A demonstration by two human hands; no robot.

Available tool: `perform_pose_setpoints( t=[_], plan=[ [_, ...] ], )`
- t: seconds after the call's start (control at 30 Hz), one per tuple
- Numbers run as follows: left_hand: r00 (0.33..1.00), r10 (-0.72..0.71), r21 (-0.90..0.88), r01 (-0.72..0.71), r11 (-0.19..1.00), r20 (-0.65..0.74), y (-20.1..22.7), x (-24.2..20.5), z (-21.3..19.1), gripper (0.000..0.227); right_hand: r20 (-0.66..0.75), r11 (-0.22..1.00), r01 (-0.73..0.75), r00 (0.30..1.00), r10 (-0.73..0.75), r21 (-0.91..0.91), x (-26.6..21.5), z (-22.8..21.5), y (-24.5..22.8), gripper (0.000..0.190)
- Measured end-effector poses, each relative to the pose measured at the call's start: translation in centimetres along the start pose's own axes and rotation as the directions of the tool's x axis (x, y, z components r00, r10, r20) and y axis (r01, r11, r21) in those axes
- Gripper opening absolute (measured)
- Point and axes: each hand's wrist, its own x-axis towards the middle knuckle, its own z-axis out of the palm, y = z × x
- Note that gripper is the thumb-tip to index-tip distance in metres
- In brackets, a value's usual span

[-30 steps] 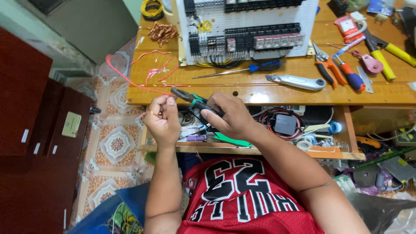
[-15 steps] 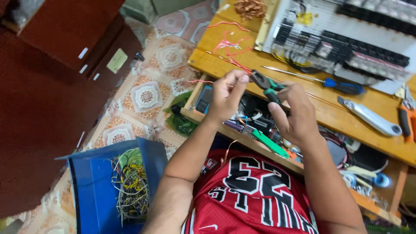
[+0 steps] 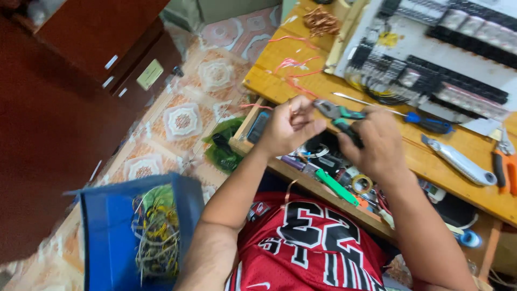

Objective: Wiring an electrical control panel by stripping wire insulation and connecting them to terminal blocks using hand tools.

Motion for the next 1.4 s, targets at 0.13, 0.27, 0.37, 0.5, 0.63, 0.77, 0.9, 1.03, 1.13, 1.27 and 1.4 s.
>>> perform_pose_setpoints(
  t=[0.13,0.27,0.37,0.5,0.63,0.77,0.9,1.03,1.13,1.27,1.4],
  plan=[
    [0.996,-0.006,0.175,0.021,0.984,-0.087,-2.1,0.0,0.5,0.058,0.131,0.967,-0.216,0.971,0.198,0.135,-1.2,2.1,-0.5,0.031],
    [0.981,0.088,0.291,-0.035,0.956,-0.172,-4.6,-0.3,0.7,0.067,0.045,0.932,-0.287,0.958,0.284,0.223,-0.7,2.2,-2.6,0.029],
    [0.954,0.155,0.248,-0.090,0.965,-0.257,-3.5,-0.3,1.2,0.068,0.001,0.880,-0.367,0.923,0.384,0.302,-0.8,2.4,-3.7,0.028],
    [0.936,0.227,0.351,-0.123,0.928,-0.271,-3.1,-0.3,1.4,0.069,-0.028,0.794,-0.468,0.855,0.518,0.388,-1.4,3.7,-4.6,0.024],
    [0.892,0.328,0.505,-0.138,0.852,-0.310,-2.4,-0.2,2.2,0.071,-0.023,0.703,-0.534,0.789,0.614,0.470,-0.6,4.5,-5.4,0.024],
    [0.871,0.376,0.563,-0.146,0.813,-0.317,-3.9,-0.3,1.0,0.071,-0.001,0.631,-0.568,0.743,0.669,0.528,1.6,4.2,-6.9,0.026],
    [0.868,0.385,0.574,-0.150,0.805,-0.314,-3.5,0.3,-0.2,0.069,0.062,0.560,-0.593,0.717,0.695,0.579,3.2,4.3,-6.8,0.026],
    [0.892,0.326,0.486,-0.145,0.862,-0.312,-2.4,0.9,-1.2,0.060,0.123,0.695,-0.421,0.891,0.437,0.583,5.9,0.8,-3.3,0.024],
    [0.961,0.152,0.352,-0.063,0.934,-0.232,2.9,1.9,-0.6,0.044,0.158,0.896,-0.235,0.969,0.188,0.377,7.9,-3.4,-0.7,0.025],
    [0.968,0.157,0.312,-0.091,0.946,-0.195,3.7,2.9,-1.3,0.034,0.281,0.944,-0.190,0.953,0.112,0.269,8.3,-5.2,1.1,0.029],
    [0.987,0.117,0.363,-0.071,0.929,-0.107,4.6,3.5,-1.1,0.031,0.355,0.991,-0.122,0.930,0.094,0.058,8.5,-4.6,2.1,0.032]
  ],
)
